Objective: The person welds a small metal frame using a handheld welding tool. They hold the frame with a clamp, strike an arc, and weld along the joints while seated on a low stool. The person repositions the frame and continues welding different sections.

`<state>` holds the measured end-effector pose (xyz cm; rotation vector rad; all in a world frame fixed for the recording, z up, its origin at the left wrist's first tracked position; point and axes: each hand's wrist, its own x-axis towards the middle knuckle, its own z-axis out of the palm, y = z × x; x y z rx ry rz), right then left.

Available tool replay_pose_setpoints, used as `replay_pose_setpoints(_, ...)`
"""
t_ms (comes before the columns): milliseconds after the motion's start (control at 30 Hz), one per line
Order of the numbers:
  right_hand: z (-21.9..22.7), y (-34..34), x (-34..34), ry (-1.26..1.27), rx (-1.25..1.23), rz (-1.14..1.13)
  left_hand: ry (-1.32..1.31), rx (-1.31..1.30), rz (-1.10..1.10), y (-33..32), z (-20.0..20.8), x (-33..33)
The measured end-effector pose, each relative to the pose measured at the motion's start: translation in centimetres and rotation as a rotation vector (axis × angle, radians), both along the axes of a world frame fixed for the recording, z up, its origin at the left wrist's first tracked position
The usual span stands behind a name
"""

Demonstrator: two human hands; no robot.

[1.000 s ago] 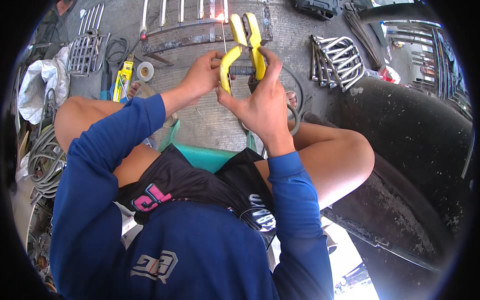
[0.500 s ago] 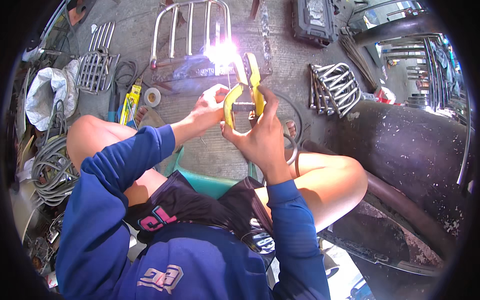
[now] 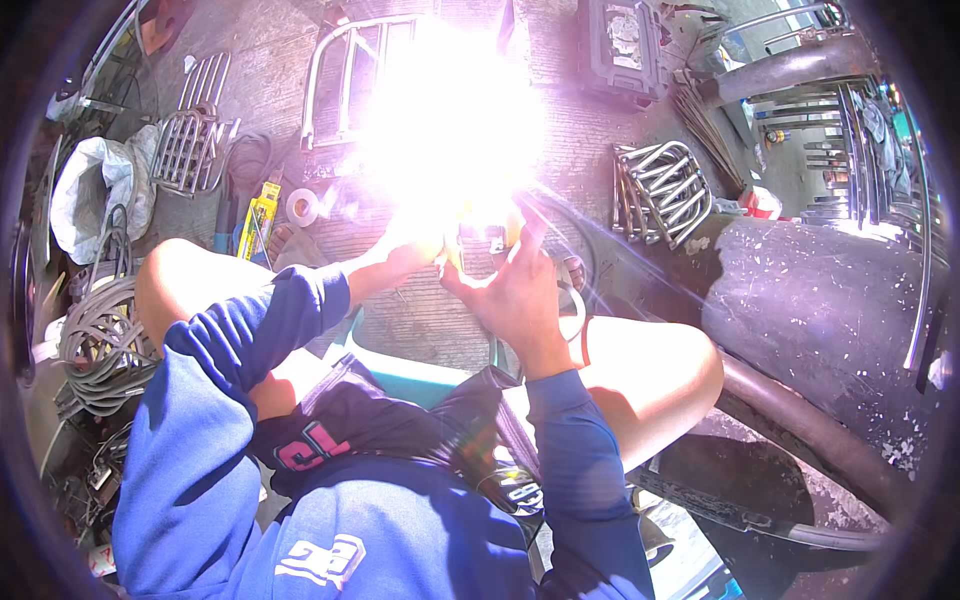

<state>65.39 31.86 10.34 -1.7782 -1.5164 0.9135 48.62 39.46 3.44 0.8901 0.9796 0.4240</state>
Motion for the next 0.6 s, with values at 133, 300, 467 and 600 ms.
replay_pose_setpoints(133,0.4,0.0,0.3,0.014,0.128,-0.043,0.188,0.043,0.032,-0.1,-0.4,0.7)
replay_pose_setpoints(300,0.4,0.3,0.4,-0.048,0.14,-0.003,0.15,0.068,0.109,-0.3,-1.0,0.8)
replay_pose_setpoints(467,0.1,0.0,0.3,-0.069,0.144,0.009,0.127,0.079,0.122,-0.4,-1.4,0.7)
replay_pose_setpoints(600,0.1,0.0,0.3,-0.073,0.127,0.006,0.144,0.08,0.102,-0.3,-1.2,0.8)
